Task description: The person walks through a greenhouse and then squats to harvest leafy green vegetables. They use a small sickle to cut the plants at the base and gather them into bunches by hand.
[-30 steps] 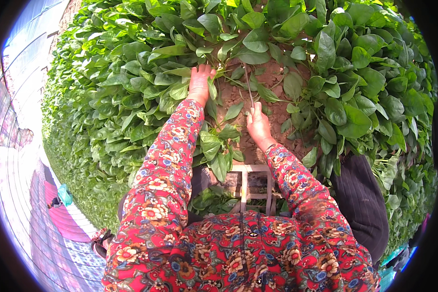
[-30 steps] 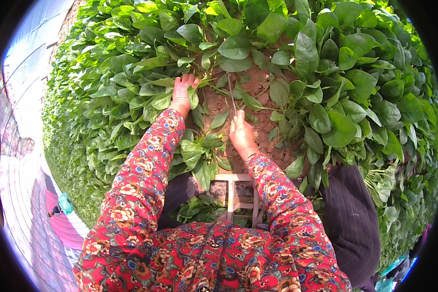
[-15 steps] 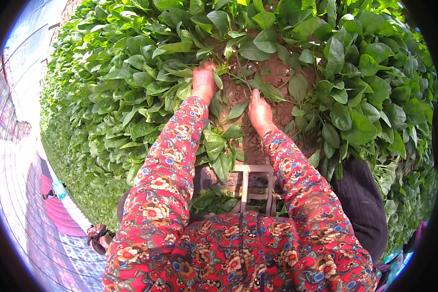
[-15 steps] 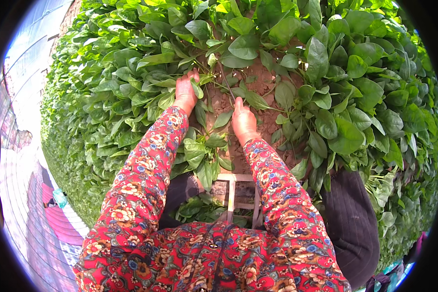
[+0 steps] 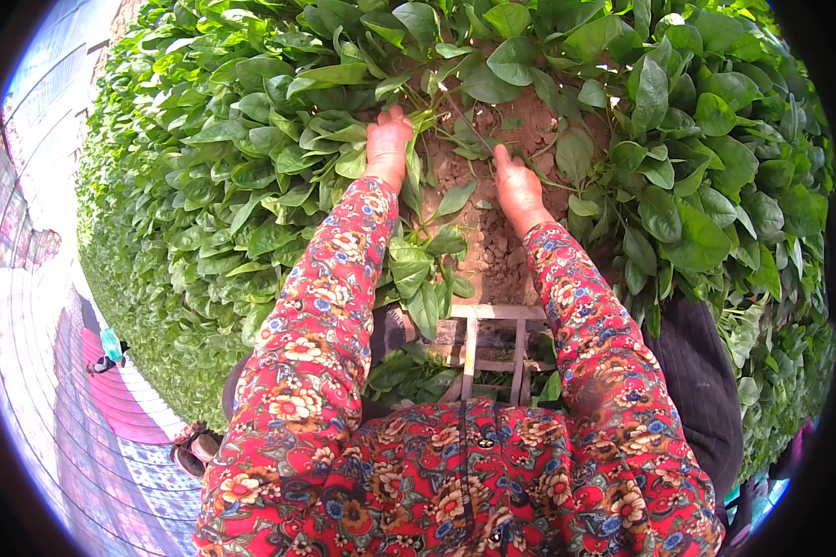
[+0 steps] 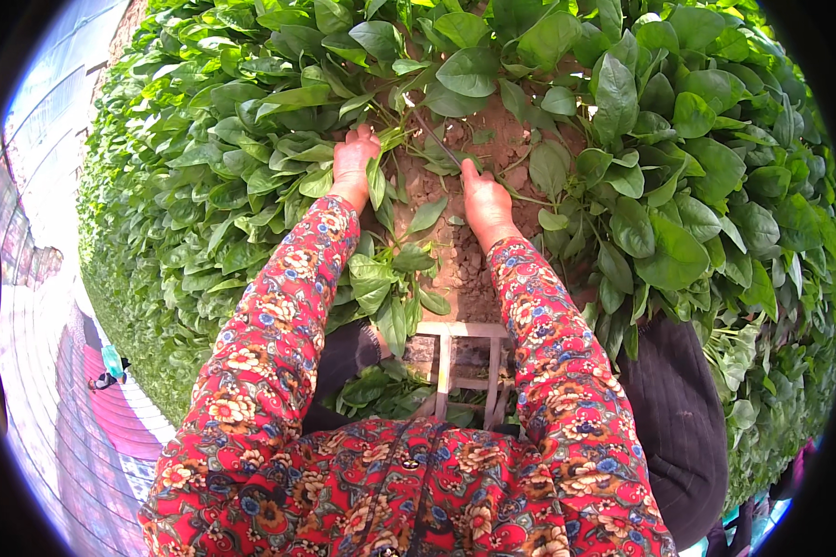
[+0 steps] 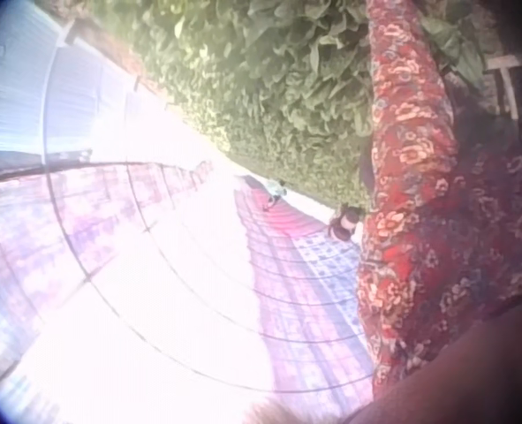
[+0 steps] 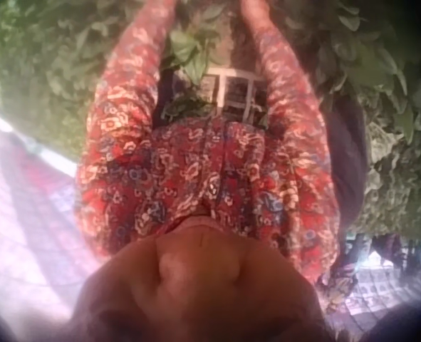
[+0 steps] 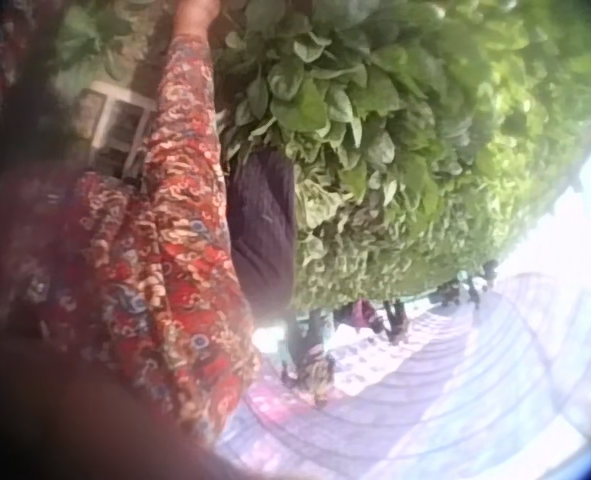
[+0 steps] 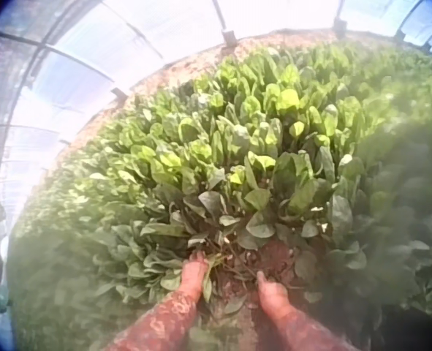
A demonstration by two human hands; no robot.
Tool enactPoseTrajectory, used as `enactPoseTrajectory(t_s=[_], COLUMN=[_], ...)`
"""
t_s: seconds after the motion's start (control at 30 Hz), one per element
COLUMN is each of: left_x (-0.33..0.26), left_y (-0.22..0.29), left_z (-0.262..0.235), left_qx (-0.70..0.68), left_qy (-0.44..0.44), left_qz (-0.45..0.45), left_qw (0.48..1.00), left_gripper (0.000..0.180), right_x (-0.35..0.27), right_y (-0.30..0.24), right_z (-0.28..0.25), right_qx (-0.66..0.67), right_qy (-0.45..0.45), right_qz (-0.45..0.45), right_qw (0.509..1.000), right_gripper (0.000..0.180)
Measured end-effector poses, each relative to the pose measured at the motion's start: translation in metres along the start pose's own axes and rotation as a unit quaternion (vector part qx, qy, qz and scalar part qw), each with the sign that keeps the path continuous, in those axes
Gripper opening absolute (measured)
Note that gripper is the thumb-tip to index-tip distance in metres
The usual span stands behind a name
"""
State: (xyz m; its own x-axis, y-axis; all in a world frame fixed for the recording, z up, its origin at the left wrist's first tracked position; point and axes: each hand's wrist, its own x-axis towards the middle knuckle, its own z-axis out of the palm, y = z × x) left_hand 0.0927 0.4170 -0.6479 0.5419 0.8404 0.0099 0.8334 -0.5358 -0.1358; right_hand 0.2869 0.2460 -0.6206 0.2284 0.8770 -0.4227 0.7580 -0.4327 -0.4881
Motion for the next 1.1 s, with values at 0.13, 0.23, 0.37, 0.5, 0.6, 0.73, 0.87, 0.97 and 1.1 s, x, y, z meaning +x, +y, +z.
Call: enactPoseTrajectory(t_s=[0.13, 0.23, 0.37, 0.5, 0.6, 0.73, 0.87, 0.97, 1.1], left_x=[0.002, 0.003, 0.019, -0.009, 0.013, 0.013, 0.010, 0.013, 0.015], left_y=[-0.019, -0.022, -0.011, -0.051, -0.004, -0.023, -0.027, -0.020, -0.026], left_z=[0.005, 0.006, -0.020, 0.025, -0.024, -0.049, -0.084, -0.165, -0.221], left_qx=[0.047, 0.040, 0.075, -0.294, 0.049, 0.086, -0.011, -0.137, -0.176], left_qy=[0.015, -0.050, -0.058, 0.039, -0.163, -0.140, -0.099, 0.011, -0.102], left_qz=[0.084, 0.090, 0.136, 0.042, 0.125, 0.142, 0.168, 0.264, 0.274], left_qw=[0.995, 0.994, 0.986, 0.954, 0.977, 0.976, 0.981, 0.955, 0.940], left_gripper=[0.012, 0.015, 0.010, 0.010, 0.025, 0.020, 0.011, 0.007, 0.039], right_x=[0.011, -0.006, -0.017, -0.024, -0.044, -0.073, -0.083, -0.078, -0.061], right_y=[-0.006, -0.009, -0.008, -0.033, -0.007, -0.006, 0.003, 0.018, 0.003], right_z=[-0.009, 0.001, 0.006, 0.003, 0.020, 0.019, 0.022, 0.019, -0.033], right_qx=[-0.018, -0.001, 0.031, 0.094, 0.125, 0.172, 0.243, 0.225, 0.065], right_qy=[-0.017, 0.018, 0.028, -0.004, 0.007, -0.012, 0.071, 0.022, -0.026], right_qz=[-0.021, -0.032, 0.001, -0.034, 0.000, 0.008, 0.036, 0.064, 0.088], right_qw=[0.999, 0.999, 0.999, 0.995, 0.992, 0.985, 0.967, 0.972, 0.994], right_gripper=[0.031, 0.036, 0.037, 0.033, 0.033, 0.040, 0.042, 0.039, 0.045])
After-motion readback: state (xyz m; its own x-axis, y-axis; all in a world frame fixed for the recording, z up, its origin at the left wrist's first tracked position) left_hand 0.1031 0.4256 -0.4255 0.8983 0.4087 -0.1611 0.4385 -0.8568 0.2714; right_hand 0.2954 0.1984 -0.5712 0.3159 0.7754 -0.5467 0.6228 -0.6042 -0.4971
